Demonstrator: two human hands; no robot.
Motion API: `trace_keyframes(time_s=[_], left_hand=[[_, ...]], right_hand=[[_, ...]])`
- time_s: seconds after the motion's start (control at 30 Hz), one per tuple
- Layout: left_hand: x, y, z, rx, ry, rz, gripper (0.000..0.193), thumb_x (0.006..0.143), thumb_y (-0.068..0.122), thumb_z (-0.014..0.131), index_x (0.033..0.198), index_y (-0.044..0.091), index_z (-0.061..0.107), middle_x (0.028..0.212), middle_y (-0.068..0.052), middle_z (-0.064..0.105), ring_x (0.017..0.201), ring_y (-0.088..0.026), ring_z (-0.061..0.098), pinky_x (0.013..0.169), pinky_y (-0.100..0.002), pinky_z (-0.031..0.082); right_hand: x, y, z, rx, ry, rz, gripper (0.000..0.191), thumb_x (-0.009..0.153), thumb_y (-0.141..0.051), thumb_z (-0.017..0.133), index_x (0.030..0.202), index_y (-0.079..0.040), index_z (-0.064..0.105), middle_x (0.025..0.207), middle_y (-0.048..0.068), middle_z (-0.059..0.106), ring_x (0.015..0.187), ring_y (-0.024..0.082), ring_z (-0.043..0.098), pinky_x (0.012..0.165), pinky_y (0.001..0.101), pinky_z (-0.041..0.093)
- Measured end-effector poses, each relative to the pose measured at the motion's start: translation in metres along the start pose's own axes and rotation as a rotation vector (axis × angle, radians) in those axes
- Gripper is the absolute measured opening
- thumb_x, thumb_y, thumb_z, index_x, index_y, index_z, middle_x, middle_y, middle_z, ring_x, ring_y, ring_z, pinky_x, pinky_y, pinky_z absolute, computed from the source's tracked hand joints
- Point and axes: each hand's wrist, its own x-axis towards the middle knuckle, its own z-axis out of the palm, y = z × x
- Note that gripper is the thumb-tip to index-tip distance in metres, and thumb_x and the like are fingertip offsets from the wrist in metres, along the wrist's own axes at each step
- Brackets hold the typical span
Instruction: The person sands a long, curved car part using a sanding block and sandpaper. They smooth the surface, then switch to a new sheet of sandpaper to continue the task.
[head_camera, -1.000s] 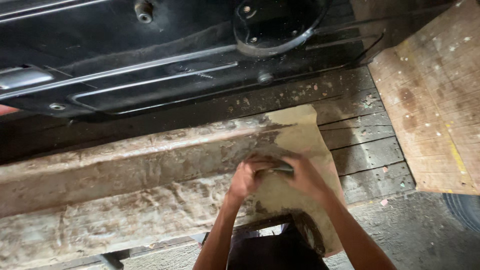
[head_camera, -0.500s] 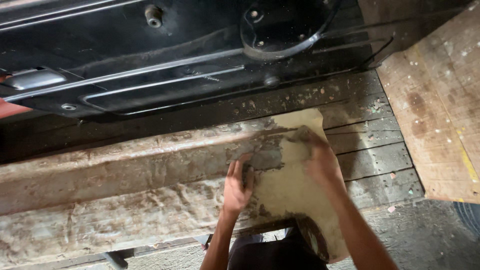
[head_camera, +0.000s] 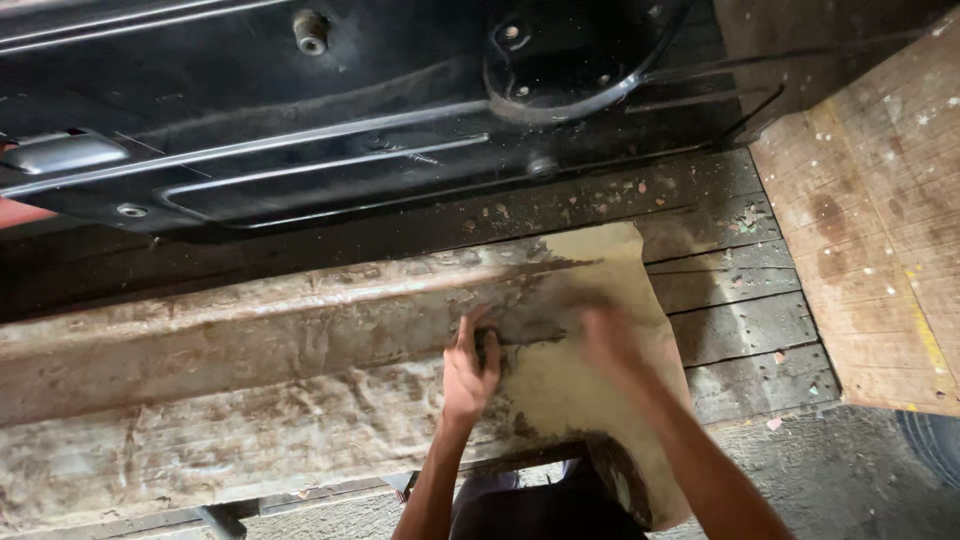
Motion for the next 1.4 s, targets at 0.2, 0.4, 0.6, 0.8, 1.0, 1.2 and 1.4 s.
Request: trace_keyframes(time_s=[0.2, 0.4, 0.6, 0.8, 1.0, 1.2, 1.4], left_hand=[[0.003, -0.01, 0.002, -0.004, 0.087, 0.033, 0.032, 0.097, 0.004, 0.056, 0.129, 0.003, 0.057, 0.091, -0.016, 0.076, 0.064, -0.019, 0.067, 0.059, -0.035, 0.053], [0.005, -0.019, 0.006, -0.084, 0.126, 0.086, 0.034, 0.094, 0.0, 0.052, 0.128, 0.0, 0.055, 0.09, -0.015, 0.075, 0.06, -0.017, 0.066, 0.054, -0.034, 0.052], [0.004, -0.01, 0.005, -0.039, 0.115, -0.007, 0.025, 0.095, 0.001, 0.055, 0.121, 0.003, 0.059, 0.085, -0.015, 0.076, 0.057, -0.021, 0.064, 0.055, -0.035, 0.051], [0.004, -0.006, 0.004, -0.02, 0.128, -0.004, 0.037, 0.094, 0.002, 0.056, 0.131, 0.005, 0.056, 0.079, -0.017, 0.071, 0.056, -0.023, 0.063, 0.055, -0.037, 0.051], [0.0, -0.009, 0.002, -0.079, 0.134, 0.059, 0.034, 0.094, 0.001, 0.053, 0.128, 0.004, 0.055, 0.084, -0.014, 0.074, 0.059, -0.019, 0.067, 0.055, -0.034, 0.053], [0.003, -0.011, -0.001, -0.058, 0.11, -0.052, 0.037, 0.091, 0.001, 0.054, 0.128, 0.005, 0.056, 0.088, -0.011, 0.077, 0.05, -0.021, 0.06, 0.049, -0.035, 0.048], [0.008, -0.017, -0.002, -0.086, 0.124, 0.073, 0.036, 0.094, 0.0, 0.053, 0.13, 0.004, 0.055, 0.088, -0.011, 0.075, 0.064, -0.017, 0.069, 0.06, -0.032, 0.055]], right_hand=[[0.002, 0.012, 0.0, -0.221, 0.262, -0.259, 0.032, 0.088, -0.003, 0.059, 0.117, -0.009, 0.071, 0.125, 0.021, 0.072, 0.118, 0.038, 0.066, 0.1, 0.0469, 0.052], [0.002, 0.005, -0.001, 0.307, -0.117, 0.745, 0.028, 0.107, -0.022, 0.051, 0.128, -0.01, 0.066, 0.105, 0.02, 0.072, 0.096, 0.039, 0.072, 0.085, 0.0541, 0.056], [-0.006, 0.007, -0.003, -0.029, -0.115, 0.176, 0.038, 0.083, -0.013, 0.065, 0.121, -0.012, 0.07, 0.108, 0.02, 0.073, 0.101, 0.04, 0.07, 0.086, 0.0526, 0.056], [-0.019, 0.007, 0.013, -0.167, 0.018, -0.092, 0.049, 0.072, -0.007, 0.072, 0.12, -0.011, 0.071, 0.113, 0.021, 0.074, 0.105, 0.039, 0.07, 0.087, 0.0497, 0.057], [-0.015, 0.008, 0.01, -0.018, -0.29, 0.559, 0.032, 0.099, -0.014, 0.069, 0.13, -0.007, 0.067, 0.116, 0.017, 0.075, 0.106, 0.031, 0.075, 0.09, 0.0418, 0.063], [-0.005, 0.009, 0.01, 0.17, -0.155, 0.141, 0.051, 0.077, -0.001, 0.073, 0.127, -0.012, 0.072, 0.125, 0.013, 0.073, 0.114, 0.03, 0.069, 0.093, 0.0456, 0.058], [-0.011, -0.003, 0.023, -0.125, -0.093, -0.102, 0.05, 0.072, -0.005, 0.076, 0.122, -0.008, 0.073, 0.116, 0.019, 0.073, 0.109, 0.038, 0.065, 0.089, 0.053, 0.054]])
